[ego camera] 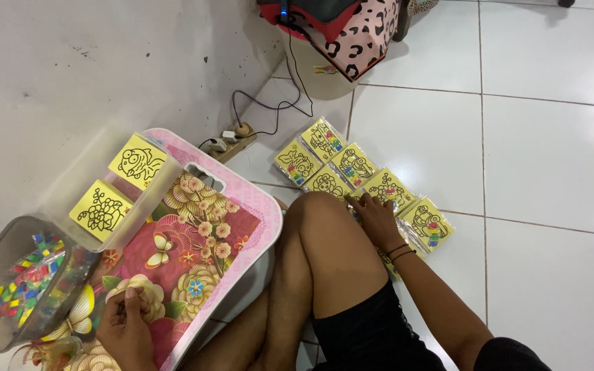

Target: The person sits on the floor and assembles small puzzle kits by placing colorful plastic pieces onto yellow paper templates with printed outlines. They pick up templates, place them on a tray, insert pieces into the designated spots, and then place the completed kits into clear plastic bags.

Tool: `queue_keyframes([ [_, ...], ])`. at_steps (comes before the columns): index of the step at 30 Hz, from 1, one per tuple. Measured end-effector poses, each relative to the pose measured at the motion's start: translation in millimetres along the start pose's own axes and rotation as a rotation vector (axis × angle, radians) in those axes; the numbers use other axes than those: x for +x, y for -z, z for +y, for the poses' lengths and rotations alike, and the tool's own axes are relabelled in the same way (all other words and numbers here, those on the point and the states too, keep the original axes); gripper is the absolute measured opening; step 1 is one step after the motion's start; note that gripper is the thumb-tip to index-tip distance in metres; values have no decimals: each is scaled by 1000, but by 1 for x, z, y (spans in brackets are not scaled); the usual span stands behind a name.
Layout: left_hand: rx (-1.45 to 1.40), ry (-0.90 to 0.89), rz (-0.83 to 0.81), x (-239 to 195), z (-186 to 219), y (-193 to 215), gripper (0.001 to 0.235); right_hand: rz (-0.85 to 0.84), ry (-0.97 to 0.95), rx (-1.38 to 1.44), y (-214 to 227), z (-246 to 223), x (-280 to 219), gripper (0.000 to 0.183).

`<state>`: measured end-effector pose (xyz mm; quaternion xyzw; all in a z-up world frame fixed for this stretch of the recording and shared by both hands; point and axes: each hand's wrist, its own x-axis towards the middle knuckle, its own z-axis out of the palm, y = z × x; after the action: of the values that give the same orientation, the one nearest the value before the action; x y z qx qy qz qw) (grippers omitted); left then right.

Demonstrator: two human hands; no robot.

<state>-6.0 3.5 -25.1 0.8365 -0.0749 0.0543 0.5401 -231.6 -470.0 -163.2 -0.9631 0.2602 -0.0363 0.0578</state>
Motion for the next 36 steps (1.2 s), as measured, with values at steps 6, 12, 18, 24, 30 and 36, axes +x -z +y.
queue_keyframes([
  [6,53,3,5,1,5,0,23,26,15,-90,1,-7,6,55],
  [12,27,-7,0,-1,13,-1,24,43,46,-105,-3,-10,4,43],
  [18,1,-30,-5,-2,12,-1,21,97,16,-65,-5,-7,2,40],
  [24,-49,-16,-17,-2,14,-2,23,-55,-98,-78,6,6,6,69],
  [30,-47,-12,-14,0,8,-2,21,266,-213,269,53,27,33,62],
  [36,6,7,5,1,16,-2,25,467,-68,711,153,-45,79,52],
])
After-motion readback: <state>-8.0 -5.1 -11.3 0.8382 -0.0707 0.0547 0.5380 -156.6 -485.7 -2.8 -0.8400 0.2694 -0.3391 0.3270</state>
